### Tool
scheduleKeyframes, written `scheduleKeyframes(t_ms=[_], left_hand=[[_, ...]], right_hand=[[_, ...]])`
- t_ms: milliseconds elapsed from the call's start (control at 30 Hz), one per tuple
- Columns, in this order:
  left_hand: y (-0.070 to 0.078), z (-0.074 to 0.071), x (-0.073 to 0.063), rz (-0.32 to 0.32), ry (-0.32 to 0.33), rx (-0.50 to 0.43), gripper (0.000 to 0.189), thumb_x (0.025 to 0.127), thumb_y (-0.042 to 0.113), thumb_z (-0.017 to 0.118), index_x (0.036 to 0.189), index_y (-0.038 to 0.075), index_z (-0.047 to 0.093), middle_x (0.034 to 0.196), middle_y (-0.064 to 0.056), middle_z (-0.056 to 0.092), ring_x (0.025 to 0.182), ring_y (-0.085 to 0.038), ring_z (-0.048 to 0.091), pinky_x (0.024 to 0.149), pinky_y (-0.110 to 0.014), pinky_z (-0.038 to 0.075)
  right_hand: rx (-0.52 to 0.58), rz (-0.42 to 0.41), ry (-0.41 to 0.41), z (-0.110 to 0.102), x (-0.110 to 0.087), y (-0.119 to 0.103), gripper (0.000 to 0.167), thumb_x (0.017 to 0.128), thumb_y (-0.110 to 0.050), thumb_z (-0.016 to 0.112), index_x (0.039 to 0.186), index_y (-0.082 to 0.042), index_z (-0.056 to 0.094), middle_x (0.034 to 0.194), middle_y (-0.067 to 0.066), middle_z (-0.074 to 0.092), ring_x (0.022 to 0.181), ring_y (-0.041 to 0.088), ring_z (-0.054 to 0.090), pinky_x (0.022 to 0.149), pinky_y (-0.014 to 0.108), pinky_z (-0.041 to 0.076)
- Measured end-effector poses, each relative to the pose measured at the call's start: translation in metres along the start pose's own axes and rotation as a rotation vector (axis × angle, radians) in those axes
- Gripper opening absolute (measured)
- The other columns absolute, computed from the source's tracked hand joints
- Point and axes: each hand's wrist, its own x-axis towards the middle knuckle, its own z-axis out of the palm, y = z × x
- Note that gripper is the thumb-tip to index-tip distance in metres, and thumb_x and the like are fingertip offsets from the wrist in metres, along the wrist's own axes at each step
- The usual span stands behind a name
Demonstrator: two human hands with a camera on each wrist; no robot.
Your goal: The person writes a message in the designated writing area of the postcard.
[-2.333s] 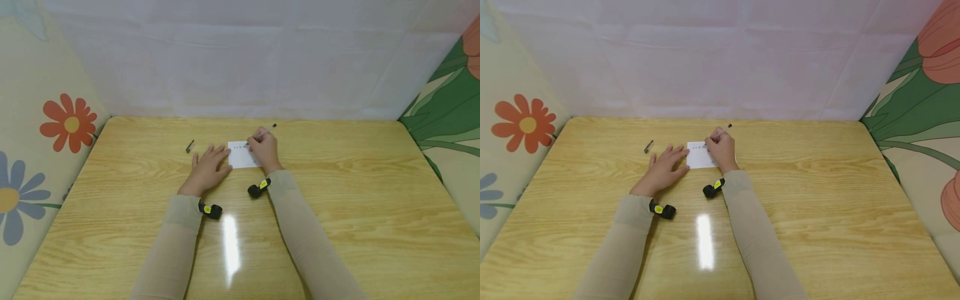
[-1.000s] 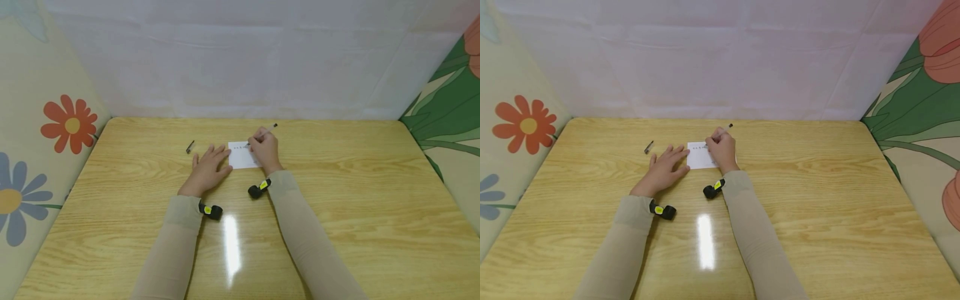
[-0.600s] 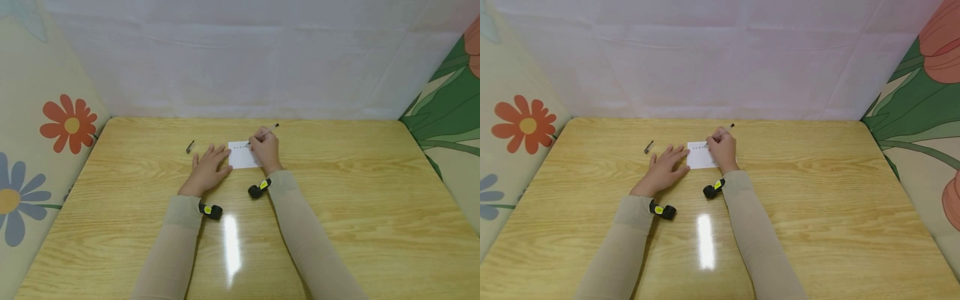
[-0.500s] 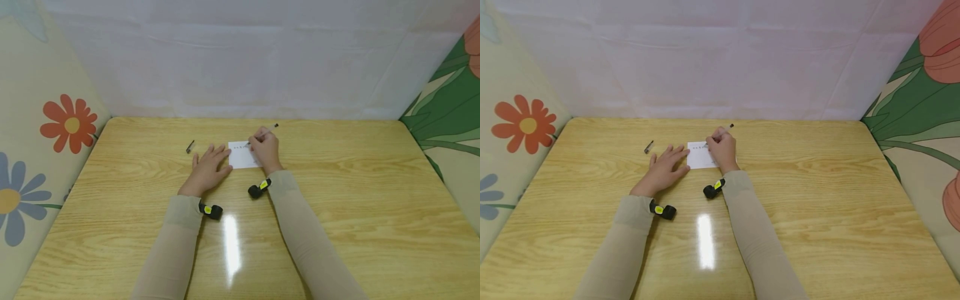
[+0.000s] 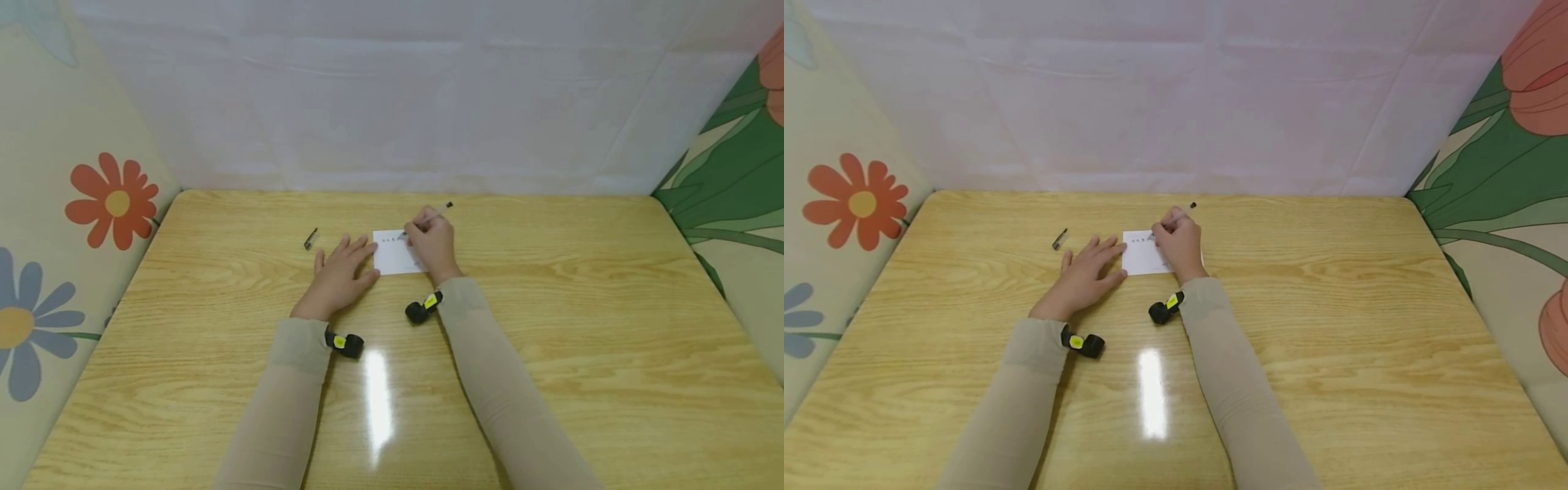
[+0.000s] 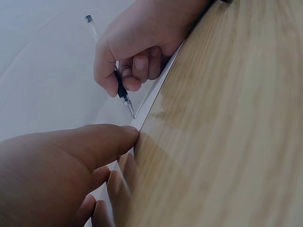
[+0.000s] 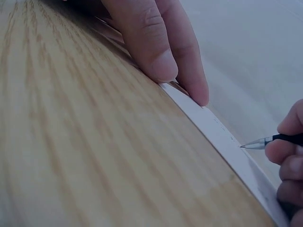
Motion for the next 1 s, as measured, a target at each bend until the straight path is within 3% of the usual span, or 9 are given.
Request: scheduleKeyframes(t_ms=[1000], left_hand=[[0.0043,-0.0030,-0.0022,-0.014,-0.010,-0.004,0.060,0.105,0.038,0.054,0.159,0.018,0.036,0.168,-0.006,0.020,0.156,-0.031,0.003,0.117,-0.065,-0.012]], right_hand=[[-0.022,-0.003,-0.002,-0.0033,-0.0003,-0.0006,0.018,0.088,-0.004,0.065,0.073,-0.008,0.056,0.058,0.003,0.057,0.052,0.013,0.053,0.049,0.023,0.039]])
